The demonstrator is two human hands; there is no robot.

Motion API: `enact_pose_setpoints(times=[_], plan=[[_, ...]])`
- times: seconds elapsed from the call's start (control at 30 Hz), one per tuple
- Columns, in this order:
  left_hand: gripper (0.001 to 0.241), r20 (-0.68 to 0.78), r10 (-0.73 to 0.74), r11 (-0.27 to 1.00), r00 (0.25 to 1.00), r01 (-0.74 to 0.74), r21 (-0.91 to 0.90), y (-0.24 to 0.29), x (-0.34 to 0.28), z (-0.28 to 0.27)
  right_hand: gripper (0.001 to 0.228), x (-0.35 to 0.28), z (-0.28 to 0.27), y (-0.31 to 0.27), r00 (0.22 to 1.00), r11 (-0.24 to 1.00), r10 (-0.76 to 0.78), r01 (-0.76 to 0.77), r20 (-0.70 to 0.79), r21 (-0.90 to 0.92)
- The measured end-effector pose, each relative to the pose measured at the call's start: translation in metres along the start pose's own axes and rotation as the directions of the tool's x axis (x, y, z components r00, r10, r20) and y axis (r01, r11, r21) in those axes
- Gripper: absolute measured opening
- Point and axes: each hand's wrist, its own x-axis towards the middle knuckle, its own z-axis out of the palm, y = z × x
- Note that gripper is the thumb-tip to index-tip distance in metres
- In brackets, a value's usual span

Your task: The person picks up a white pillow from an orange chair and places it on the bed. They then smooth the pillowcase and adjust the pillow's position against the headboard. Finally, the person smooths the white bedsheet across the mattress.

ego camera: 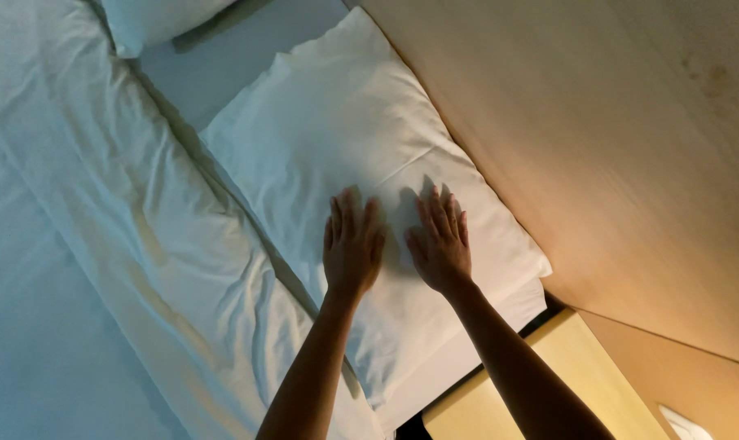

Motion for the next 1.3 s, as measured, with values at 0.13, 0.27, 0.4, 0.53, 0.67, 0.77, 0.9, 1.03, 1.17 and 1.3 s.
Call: enact_pose_setpoints(times=[0.13, 0.27, 0.4, 0.53, 0.67, 0.77, 0.9, 1.03, 1.17, 1.3], plan=[[0.061, -0.003, -0.078, 0.997, 0.997, 0.078, 0.025, -0.028, 0.034, 0.003, 0.07, 0.045, 0.002, -0.016, 0.998, 0.998, -0.054, 0.054, 0.014, 0.008], [0.061, 0.008, -0.197, 0.98, 0.98, 0.197, 0.002, -0.054, 0.064, 0.005, 0.07, 0.092, 0.007, -0.025, 0.994, 0.994, -0.106, 0.105, 0.023, 0.025], [0.062, -0.022, -0.246, 0.969, 0.969, 0.246, -0.034, -0.074, 0.084, 0.003, 0.072, 0.133, 0.021, -0.029, 0.991, 0.991, -0.13, 0.13, 0.029, 0.03], [0.065, -0.023, -0.277, 0.96, 0.961, 0.276, -0.041, -0.085, 0.089, 0.006, 0.076, 0.164, 0.035, -0.035, 0.989, 0.993, -0.114, 0.116, 0.094, -0.008], [0.066, -0.043, -0.267, 0.963, 0.963, 0.265, -0.046, -0.086, 0.082, 0.018, 0.079, 0.162, 0.058, -0.024, 0.987, 0.99, -0.135, 0.138, 0.09, -0.028], [0.066, -0.054, -0.259, 0.965, 0.964, 0.257, -0.05, -0.088, 0.081, 0.022, 0.08, 0.16, 0.056, -0.026, 0.988, 0.991, -0.125, 0.129, 0.092, -0.029], [0.066, -0.042, -0.252, 0.966, 0.967, 0.249, -0.066, -0.089, 0.08, 0.017, 0.078, 0.157, 0.043, -0.034, 0.987, 0.994, -0.11, 0.11, 0.117, 0.01], [0.067, 0.034, -0.217, 0.968, 0.976, 0.219, -0.122, -0.111, 0.07, 0.002, 0.079, 0.139, 0.04, -0.031, 0.987, 0.992, -0.123, 0.119, 0.101, 0.052], [0.073, 0.097, -0.203, 0.969, 0.974, 0.214, -0.124, -0.138, 0.056, -0.014, 0.095, 0.105, 0.025, -0.051, 0.988, 0.991, -0.116, 0.108, 0.103, 0.078], [0.091, 0.102, -0.282, 0.946, 0.954, 0.294, -0.134, -0.141, 0.064, -0.019, 0.105, 0.083, 0.011, -0.077, 0.979, 0.998, -0.049, 0.04, 0.196, 0.048]])
